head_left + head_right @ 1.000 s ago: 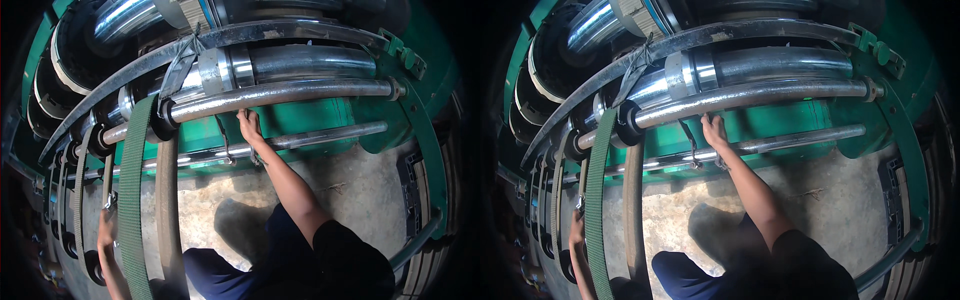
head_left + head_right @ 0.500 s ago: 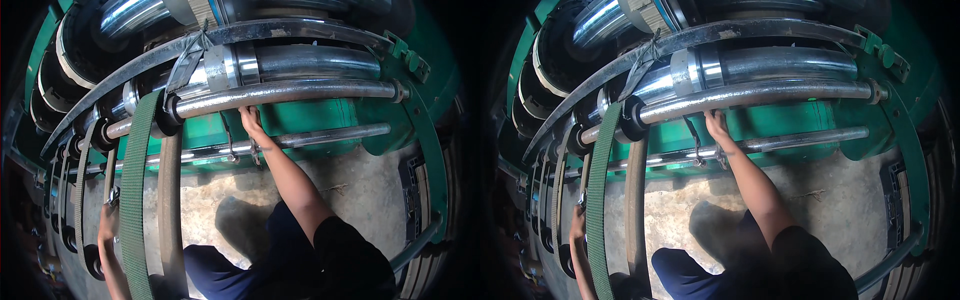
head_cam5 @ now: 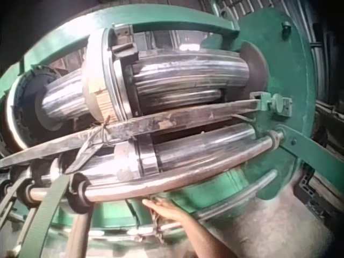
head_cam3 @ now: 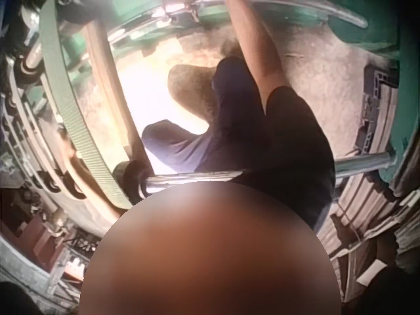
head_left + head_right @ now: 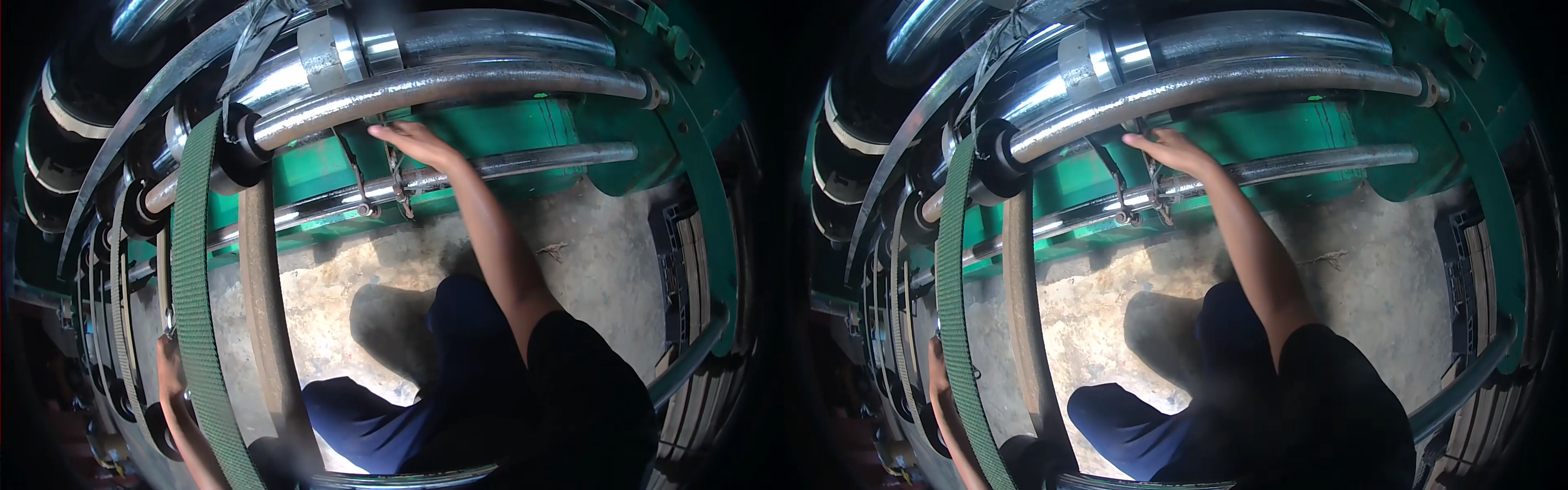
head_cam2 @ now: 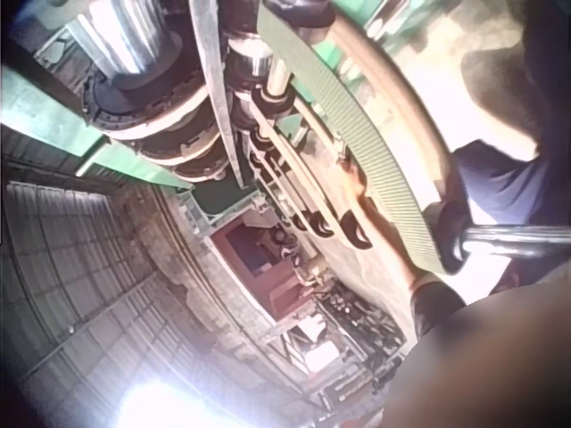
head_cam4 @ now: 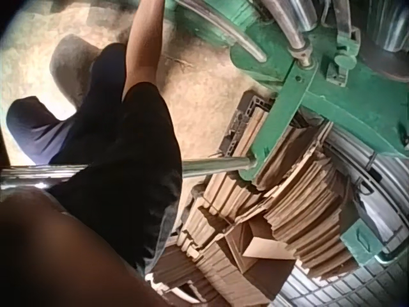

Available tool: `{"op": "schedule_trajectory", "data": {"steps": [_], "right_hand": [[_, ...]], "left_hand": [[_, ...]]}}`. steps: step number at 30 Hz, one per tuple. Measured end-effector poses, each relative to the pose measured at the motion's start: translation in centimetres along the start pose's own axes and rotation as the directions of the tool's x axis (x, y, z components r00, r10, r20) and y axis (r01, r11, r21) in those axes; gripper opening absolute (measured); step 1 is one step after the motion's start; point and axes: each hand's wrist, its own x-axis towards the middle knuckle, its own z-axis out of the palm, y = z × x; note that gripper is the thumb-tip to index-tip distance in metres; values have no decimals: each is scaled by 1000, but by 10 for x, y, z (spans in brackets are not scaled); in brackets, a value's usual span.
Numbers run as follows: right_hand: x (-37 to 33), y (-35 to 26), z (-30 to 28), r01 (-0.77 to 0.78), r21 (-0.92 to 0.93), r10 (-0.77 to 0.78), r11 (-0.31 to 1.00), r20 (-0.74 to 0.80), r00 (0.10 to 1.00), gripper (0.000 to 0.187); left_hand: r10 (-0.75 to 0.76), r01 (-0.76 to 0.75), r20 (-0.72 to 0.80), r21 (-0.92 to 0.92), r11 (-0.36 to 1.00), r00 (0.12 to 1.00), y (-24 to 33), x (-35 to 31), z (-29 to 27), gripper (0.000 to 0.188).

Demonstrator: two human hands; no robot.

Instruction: The person uses a wrench to tighten bolts on a green industrial machine, focusing on the roller assembly. They then move to the lower section of the machine to adjust a green belt and secure a metal rod with a clamp.

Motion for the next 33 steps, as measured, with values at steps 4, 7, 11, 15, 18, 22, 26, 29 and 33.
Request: {"op": "schedule_trajectory", "data": {"steps": [4, 7, 11, 15, 18, 22, 26, 29, 33], "right_hand": [[-58, -16, -43, -75, -355, 108, 932, 73, 991, 57], [-74, -43, -42, -105, -626, 306, 772, 222, 926, 52], [-62, -17, -29, 8, -174, 22, 985, 168, 985, 43], [-67, -30, -18, -113, -111, 109, 987, -36, 993, 36], [-65, -42, -10, -130, -425, 156, 896, 27, 987, 31], [-80, -64, -1, -104, -481, 89, 871, -53, 995, 24], [-91, -68, -1, -26, -312, 5, 950, -69, 998, 21], [-91, -77, -3, 28, -59, -21, 998, 105, 994, 21], [-86, -78, 5, 23, -64, -16, 998, 106, 994, 21]], "left_hand": [[-16, 19, 64, -45, 999, 998, -11, -2, -5, 28], [36, -33, 93, -27, 999, 995, 8, -1, 4, 32], [128, -137, 78, 126, 983, 989, 22, -6, 12, 34], [3, -8, 98, 48, 999, 995, 23, -2, 8, 34], [128, -133, 80, 59, 989, 989, 29, -4, 13, 31], [160, -167, 81, 87, 982, 984, 27, -9, 10, 28], [158, -159, 44, 15, 987, 986, 56, -12, 19, 23], [127, -127, 17, -26, 992, 992, 105, -15, 40, 17], [39, -39, 32, -4, 999, 999, 98, -12, 32, 16]]}}
